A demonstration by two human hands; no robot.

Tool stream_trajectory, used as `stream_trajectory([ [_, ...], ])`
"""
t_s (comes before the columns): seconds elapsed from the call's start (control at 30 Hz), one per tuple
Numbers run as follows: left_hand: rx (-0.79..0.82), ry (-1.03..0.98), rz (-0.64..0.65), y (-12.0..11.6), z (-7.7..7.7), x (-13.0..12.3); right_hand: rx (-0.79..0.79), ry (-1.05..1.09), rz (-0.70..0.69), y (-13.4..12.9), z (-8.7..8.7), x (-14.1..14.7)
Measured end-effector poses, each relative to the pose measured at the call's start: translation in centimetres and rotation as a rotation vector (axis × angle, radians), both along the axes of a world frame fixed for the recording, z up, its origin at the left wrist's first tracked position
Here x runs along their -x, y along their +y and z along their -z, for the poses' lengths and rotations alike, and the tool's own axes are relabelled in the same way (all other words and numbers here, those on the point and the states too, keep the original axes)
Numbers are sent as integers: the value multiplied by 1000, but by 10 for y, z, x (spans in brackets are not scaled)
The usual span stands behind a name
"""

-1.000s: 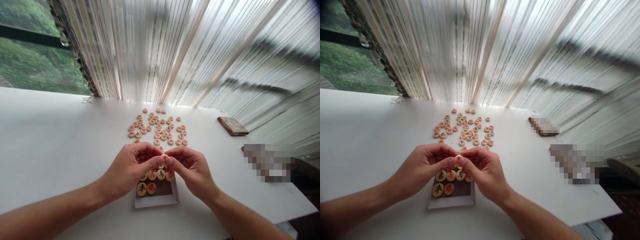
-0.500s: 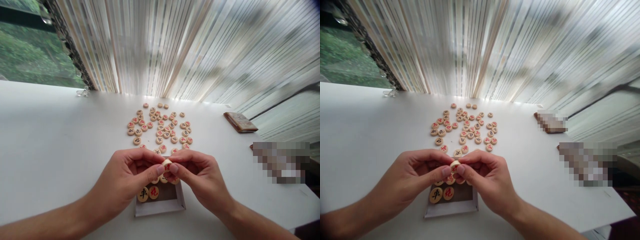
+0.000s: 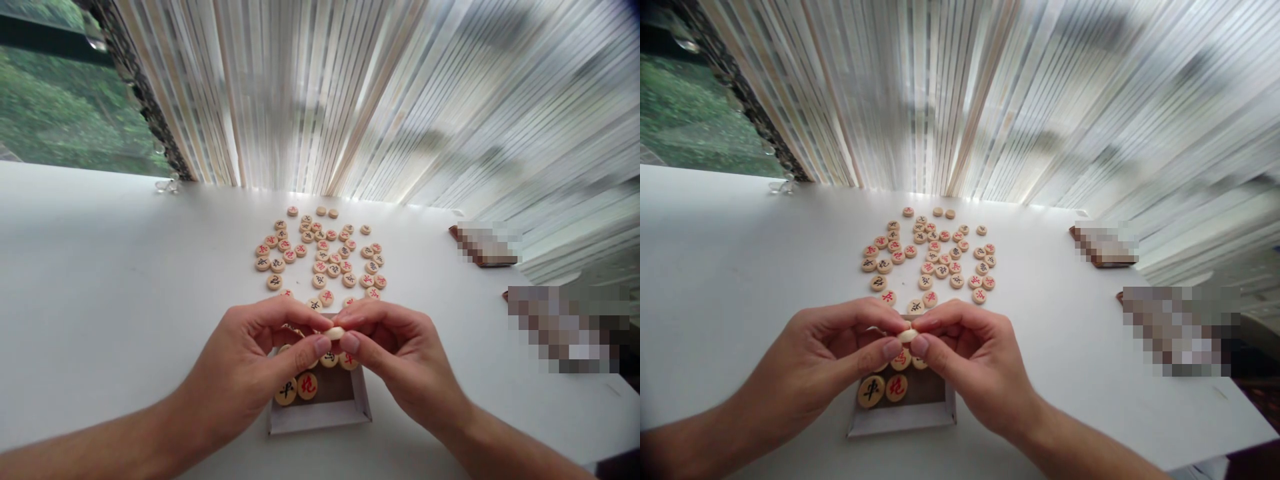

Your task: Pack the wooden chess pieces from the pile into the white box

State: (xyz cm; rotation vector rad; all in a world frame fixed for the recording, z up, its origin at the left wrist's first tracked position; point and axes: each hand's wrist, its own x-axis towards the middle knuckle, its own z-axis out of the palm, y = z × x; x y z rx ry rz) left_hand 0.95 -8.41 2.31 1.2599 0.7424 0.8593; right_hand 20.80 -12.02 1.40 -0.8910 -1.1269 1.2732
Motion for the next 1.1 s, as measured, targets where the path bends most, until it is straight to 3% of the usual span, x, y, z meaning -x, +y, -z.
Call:
stream_trajectory([
  [0.33, 180, -188, 36, -1, 4, -5, 210, 147, -80, 1, 10, -5],
  [0.6, 238, -243, 53, -2, 1, -5, 281, 170, -95, 1, 5, -5],
  [0.83, 245, -215, 101, -3, 0, -4, 242, 168, -133, 0, 3, -4],
  [1.1, 213, -158, 69, -2, -1, -4, 220, 182, -140, 1, -1, -2],
])
